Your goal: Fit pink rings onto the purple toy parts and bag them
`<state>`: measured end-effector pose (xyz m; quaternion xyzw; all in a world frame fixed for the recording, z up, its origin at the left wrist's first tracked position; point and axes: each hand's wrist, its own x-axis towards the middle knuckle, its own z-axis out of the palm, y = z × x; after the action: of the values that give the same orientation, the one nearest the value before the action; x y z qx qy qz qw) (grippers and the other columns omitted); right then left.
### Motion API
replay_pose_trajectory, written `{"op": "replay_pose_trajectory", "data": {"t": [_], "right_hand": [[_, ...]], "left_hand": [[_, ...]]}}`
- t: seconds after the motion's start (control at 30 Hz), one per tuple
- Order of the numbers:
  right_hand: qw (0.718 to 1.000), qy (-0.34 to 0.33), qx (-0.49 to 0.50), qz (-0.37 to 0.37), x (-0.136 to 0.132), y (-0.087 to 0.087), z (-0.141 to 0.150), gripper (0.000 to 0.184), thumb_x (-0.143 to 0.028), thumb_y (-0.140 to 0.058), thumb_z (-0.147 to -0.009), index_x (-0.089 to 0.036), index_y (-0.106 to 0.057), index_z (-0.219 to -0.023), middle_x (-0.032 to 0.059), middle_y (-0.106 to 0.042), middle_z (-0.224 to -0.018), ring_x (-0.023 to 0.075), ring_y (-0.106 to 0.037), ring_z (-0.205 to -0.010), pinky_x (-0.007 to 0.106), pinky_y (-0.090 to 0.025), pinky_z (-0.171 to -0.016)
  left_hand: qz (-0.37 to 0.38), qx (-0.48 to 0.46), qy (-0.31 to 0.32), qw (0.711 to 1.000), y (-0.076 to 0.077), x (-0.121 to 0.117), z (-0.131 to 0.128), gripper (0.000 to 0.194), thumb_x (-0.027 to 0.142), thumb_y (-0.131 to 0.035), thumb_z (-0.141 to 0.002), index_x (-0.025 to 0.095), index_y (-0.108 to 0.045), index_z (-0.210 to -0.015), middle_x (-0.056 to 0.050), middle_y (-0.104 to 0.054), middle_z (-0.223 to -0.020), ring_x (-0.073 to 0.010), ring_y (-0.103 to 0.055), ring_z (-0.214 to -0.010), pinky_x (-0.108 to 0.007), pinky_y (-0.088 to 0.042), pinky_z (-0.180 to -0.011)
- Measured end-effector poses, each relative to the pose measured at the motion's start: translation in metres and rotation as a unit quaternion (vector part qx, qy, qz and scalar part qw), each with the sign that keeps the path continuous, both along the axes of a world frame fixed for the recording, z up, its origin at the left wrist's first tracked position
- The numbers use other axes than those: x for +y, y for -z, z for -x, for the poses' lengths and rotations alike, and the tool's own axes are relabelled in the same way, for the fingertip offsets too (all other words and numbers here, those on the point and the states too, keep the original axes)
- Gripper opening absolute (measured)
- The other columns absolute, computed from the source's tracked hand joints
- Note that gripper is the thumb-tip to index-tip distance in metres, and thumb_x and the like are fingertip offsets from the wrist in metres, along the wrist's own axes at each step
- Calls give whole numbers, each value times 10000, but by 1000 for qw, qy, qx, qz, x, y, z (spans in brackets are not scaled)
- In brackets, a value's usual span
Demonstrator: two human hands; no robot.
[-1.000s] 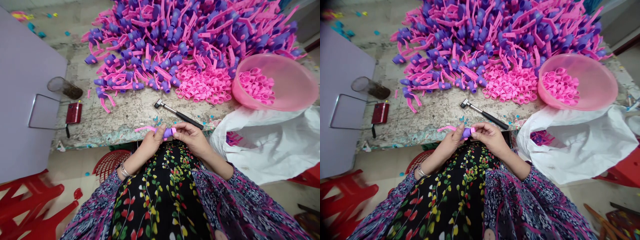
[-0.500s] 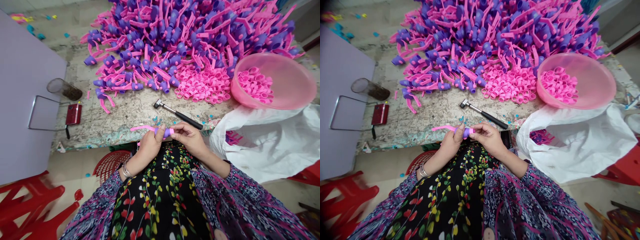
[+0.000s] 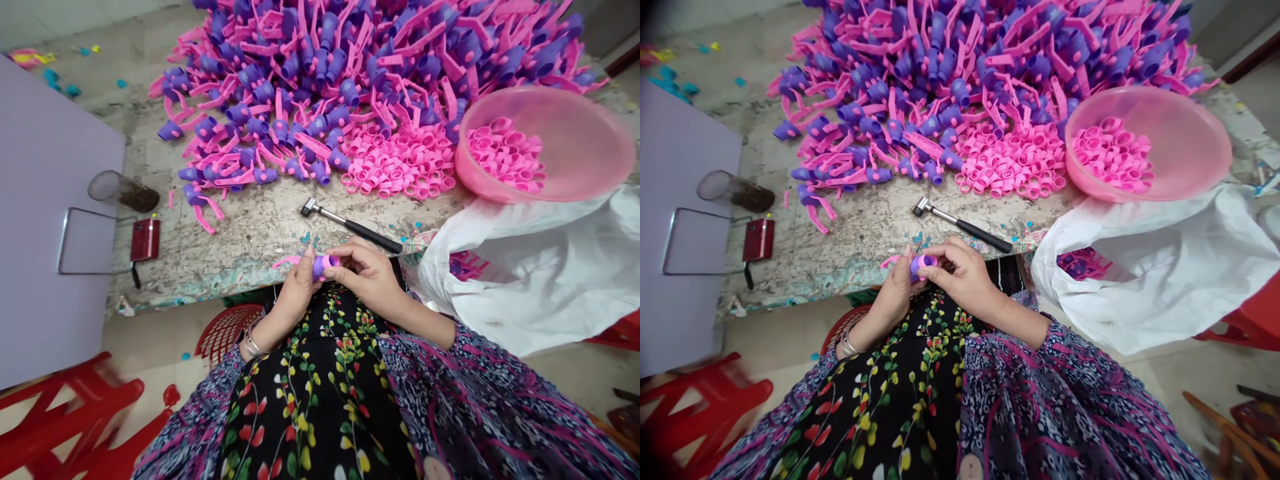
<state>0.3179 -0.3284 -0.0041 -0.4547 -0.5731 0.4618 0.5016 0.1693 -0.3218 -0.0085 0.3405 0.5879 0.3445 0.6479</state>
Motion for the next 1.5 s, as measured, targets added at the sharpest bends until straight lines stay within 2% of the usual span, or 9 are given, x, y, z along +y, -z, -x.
{"op": "replay_pose_trajectory", "data": {"t": [0.17, 0.33, 0.63, 0.77, 0.9, 1.13, 1.5], "right_hand": [[1000, 10, -11, -24, -4, -5, -5, 235, -371, -743, -834, -245, -707, -1028, 0, -578, -846, 129, -572, -728, 279, -484, -660], [999, 7, -27, -25, -6, -4, -9, 218, -358, -737, -842, -225, -702, -1010, 2, -592, -840, 124, -564, -716, 264, -470, -632], [997, 6, -69, -37, -6, -4, -10, 245, -414, -708, -858, -214, -695, -998, 7, -629, -791, 143, -558, -705, 290, -459, -648], [992, -11, -111, -64, -4, -4, -13, 284, -453, -674, -876, -226, -687, -1046, 8, -641, -795, 151, -569, -711, 302, -462, -663], [984, -41, -145, -95, -4, -6, -17, 295, -467, -622, -911, -228, -669, -1078, 10, -657, -802, 155, -584, -718, 307, -474, -675], [970, -82, -171, -153, -5, -9, -20, 227, -367, -569, -964, -206, -626, -1113, 56, -709, -956, 181, -632, -869, 331, -497, -783], [969, -82, -174, -154, -8, -7, -20, 236, -362, -566, -960, -218, -631, -1136, 46, -677, -897, 177, -594, -797, 318, -487, -728]], "left_hand": [[6, -23, 24, 999, -1, 0, 0, 532, 710, -558, -788, 187, -484, -719, 53, -416, -577, -74, -323, -493, -188, -299, -475], [7, -44, 50, 998, -3, 0, -2, 548, 724, -534, -799, 195, -440, -695, 77, -338, -528, -62, -239, -452, -190, -239, -438], [-1, -40, 68, 997, -6, 0, -2, 562, 736, -521, -800, 194, -429, -683, 79, -326, -523, -54, -226, -445, -200, -197, -424], [2, -48, 94, 994, -8, 0, 0, 551, 720, -498, -825, 189, -434, -691, 79, -323, -518, -52, -214, -444, -205, -173, -427], [21, -53, 117, 992, -9, -1, 2, 530, 685, -464, -865, 186, -427, -689, 78, -314, -519, -51, -206, -452, -205, -166, -437], [63, -88, 128, 986, -7, 2, 2, 522, 672, -513, -836, 191, -405, -666, 82, -305, -514, -38, -188, -425, -193, -134, -420], [115, -97, 124, 981, -6, 4, 3, 487, 666, -569, -803, 197, -467, -722, 88, -324, -489, -31, -194, -379, -194, -89, -405]]}}
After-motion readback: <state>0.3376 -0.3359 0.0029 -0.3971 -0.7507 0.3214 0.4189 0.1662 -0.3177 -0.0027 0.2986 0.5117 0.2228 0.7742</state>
